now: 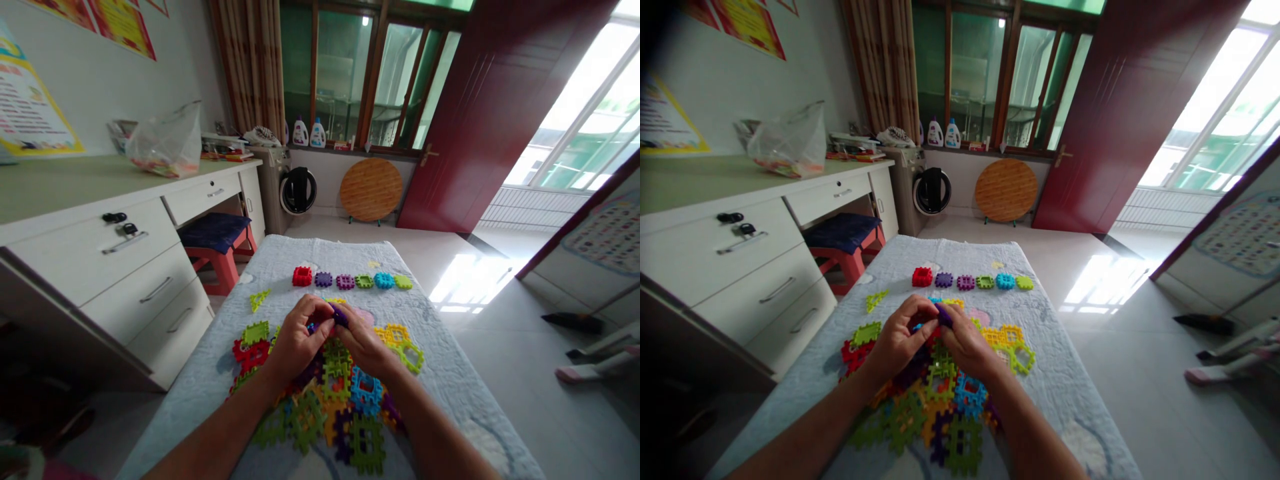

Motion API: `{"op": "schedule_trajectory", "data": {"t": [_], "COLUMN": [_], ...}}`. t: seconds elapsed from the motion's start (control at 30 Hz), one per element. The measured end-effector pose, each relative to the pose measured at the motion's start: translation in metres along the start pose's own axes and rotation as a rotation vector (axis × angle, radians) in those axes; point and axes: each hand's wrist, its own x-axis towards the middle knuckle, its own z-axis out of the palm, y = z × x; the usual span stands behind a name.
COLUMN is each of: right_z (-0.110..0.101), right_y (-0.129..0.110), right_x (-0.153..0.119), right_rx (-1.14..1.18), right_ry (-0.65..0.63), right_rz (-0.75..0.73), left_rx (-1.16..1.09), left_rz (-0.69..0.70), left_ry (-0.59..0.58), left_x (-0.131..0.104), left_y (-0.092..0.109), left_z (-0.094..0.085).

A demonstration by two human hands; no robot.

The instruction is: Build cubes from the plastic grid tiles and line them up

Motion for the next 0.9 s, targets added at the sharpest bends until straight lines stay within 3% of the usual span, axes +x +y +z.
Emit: {"op": "schedule_trajectory", "data": {"t": [0.2,0.4,0.7,0.9], "right_z": [0.008,0.009,0.006,0.004], "right_y": [0.007,0.004,0.008,0.008], "right_x": [0.000,0.001,0.001,0.005], "right_rx": [-0.185,-0.441,-0.275,-0.261], "right_ry": [0.022,0.071,0.118,0.122], "right_rz": [-0.071,-0.060,-0.071,-0.053], "left_rx": [-0.292,-0.318,-0.322,-0.375], "left_rz": [-0.208,-0.276,-0.257,-0.344], "left_ry": [0.000,-0.063,-0.099,-0.068], "left_x": [0.001,0.003,0.003,0.004], "left_y": [-0.005,-0.015,-0.018,-0.014], "left_z": [0.001,-0.004,-0.015,-0.016]}}
